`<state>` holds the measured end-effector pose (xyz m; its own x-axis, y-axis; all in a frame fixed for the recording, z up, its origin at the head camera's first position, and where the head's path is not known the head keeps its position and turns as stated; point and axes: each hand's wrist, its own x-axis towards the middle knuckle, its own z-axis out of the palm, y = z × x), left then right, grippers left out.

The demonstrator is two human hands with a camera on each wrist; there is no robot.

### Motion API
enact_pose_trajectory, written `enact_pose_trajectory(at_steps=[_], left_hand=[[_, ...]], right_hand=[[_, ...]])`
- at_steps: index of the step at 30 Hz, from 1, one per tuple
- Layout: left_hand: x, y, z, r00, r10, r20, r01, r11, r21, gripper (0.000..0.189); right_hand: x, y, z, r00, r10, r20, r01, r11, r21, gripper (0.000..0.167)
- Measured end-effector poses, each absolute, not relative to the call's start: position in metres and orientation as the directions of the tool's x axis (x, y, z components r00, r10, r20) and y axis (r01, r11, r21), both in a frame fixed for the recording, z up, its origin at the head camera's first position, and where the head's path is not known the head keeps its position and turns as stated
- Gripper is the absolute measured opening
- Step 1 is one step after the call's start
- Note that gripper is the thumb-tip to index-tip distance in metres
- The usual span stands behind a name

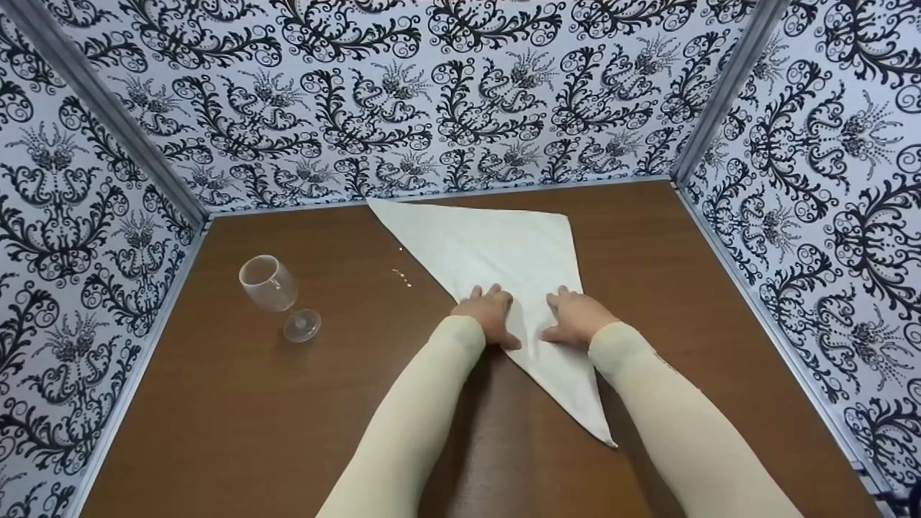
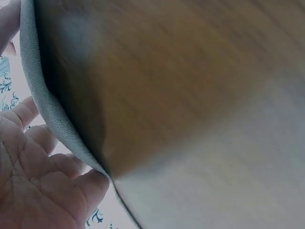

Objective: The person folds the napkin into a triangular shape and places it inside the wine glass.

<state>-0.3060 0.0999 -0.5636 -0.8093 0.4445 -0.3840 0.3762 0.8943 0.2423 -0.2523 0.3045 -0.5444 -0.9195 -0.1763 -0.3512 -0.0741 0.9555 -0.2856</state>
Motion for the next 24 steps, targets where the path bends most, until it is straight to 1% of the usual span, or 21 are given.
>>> enact_pose_trajectory(at_steps=[3, 5, 9, 12, 15, 18, 20, 22, 24], left_hand=[[-0.299, 0.104, -0.558, -0.822, 0.432, -0.372, 0.399, 0.902, 0.165, 0.097], [-0.291, 0.109, -0.553, -0.829, 0.423, -0.366, 0.397, 0.906, 0.148, 0.098], [-0.273, 0.115, -0.550, -0.826, 0.408, -0.388, 0.375, 0.913, 0.161, 0.117], [-0.265, 0.114, -0.551, -0.829, 0.388, -0.402, 0.362, 0.921, 0.144, 0.131], [-0.263, 0.111, -0.551, -0.838, 0.381, -0.390, 0.361, 0.924, 0.126, 0.131], [-0.265, 0.109, -0.553, -0.838, 0.386, -0.386, 0.367, 0.922, 0.125, 0.130], [-0.267, 0.107, -0.553, -0.836, 0.389, -0.388, 0.370, 0.921, 0.124, 0.131], [-0.268, 0.106, -0.554, -0.831, 0.393, -0.395, 0.374, 0.919, 0.127, 0.132], [-0.269, 0.104, -0.553, -0.824, 0.396, -0.406, 0.378, 0.917, 0.128, 0.132]], right_hand=[[-0.253, 0.302, -0.545, -0.920, -0.186, -0.344, -0.090, 0.957, -0.276, 0.086], [-0.254, 0.302, -0.546, -0.924, -0.197, -0.329, -0.110, 0.958, -0.264, 0.085], [-0.254, 0.301, -0.546, -0.928, -0.202, -0.313, -0.128, 0.962, -0.242, 0.084], [-0.254, 0.299, -0.545, -0.923, -0.210, -0.323, -0.140, 0.964, -0.225, 0.084], [-0.255, 0.299, -0.542, -0.915, -0.224, -0.336, -0.161, 0.965, -0.205, 0.082], [-0.258, 0.300, -0.537, -0.920, -0.236, -0.313, -0.175, 0.962, -0.211, 0.070], [-0.262, 0.303, -0.535, -0.924, -0.252, -0.286, -0.195, 0.957, -0.213, 0.065], [-0.264, 0.306, -0.536, -0.923, -0.256, -0.288, -0.196, 0.956, -0.221, 0.064], [-0.267, 0.309, -0.538, -0.916, -0.261, -0.304, -0.198, 0.955, -0.223, 0.071]])
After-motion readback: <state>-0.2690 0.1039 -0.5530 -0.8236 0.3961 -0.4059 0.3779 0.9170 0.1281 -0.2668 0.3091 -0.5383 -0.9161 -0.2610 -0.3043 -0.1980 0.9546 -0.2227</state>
